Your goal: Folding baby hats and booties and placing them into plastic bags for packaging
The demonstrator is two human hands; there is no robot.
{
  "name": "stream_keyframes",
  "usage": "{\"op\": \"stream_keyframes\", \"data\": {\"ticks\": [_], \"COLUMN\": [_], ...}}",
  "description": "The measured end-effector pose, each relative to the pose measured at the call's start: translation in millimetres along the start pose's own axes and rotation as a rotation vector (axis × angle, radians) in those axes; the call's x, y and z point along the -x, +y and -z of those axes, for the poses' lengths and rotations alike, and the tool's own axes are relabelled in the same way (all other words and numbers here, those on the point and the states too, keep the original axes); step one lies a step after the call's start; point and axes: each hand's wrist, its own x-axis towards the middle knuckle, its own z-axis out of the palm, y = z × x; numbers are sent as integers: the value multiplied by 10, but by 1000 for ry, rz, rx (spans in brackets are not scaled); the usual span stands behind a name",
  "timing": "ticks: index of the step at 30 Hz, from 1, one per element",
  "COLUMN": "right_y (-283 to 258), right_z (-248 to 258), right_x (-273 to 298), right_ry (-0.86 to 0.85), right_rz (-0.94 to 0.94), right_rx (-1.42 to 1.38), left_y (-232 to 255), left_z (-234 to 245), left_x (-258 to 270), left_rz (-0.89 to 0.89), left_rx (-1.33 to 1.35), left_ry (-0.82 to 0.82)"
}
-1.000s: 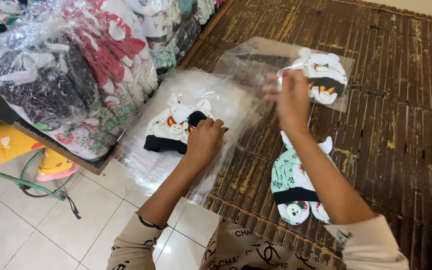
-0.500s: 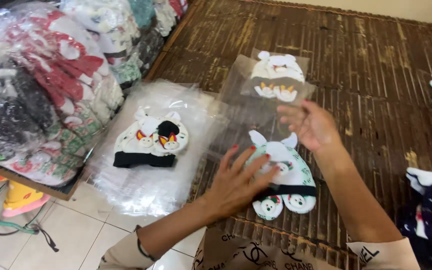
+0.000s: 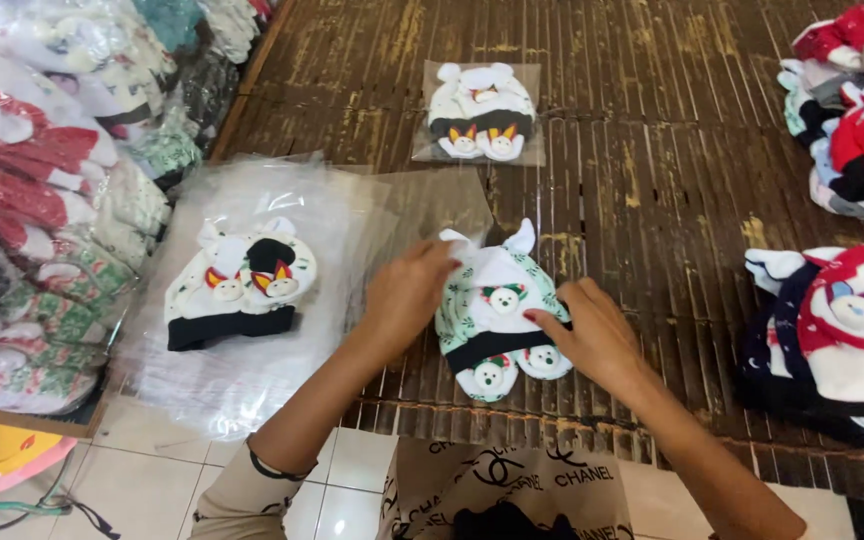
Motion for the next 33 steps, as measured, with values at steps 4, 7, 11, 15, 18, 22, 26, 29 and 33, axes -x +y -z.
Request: {"op": "stream_keyframes", "data": {"ticks": [4,7,11,15,18,22,26,29,33], "right_y": [-44,-188,-36,68,332,392,416,238,40], "right_z": [-130,-43,280,690,615,595,623,702,380], "right_x": [62,204,279,512,572,567,594,742,961], "right_ry": [-10,86,6,10,83,135,166,81,-30], "right_rz": [-47,108,28,-122,-168,-157,-88,-53,129], "right_rx": [-335,-652,-935,-571,-301,-272,-317,-300,156], "left_y": [-302,-401,-184,-206,26,445,737,818,854], "left_z": [-237,-258,87,38,-34,-366,-929,-1016,-937], "left_x": [-43,-13,-95,-129,-222,-252,-162,-108,-136], "left_rz": [57,-48,-26,53,2,-11,-47,-79,9], "left_rx": [383,605,549,468,431,306,418,450,517], "left_ry": [-46,-133,-65,11,46,-37,-365,-486,-499]}}
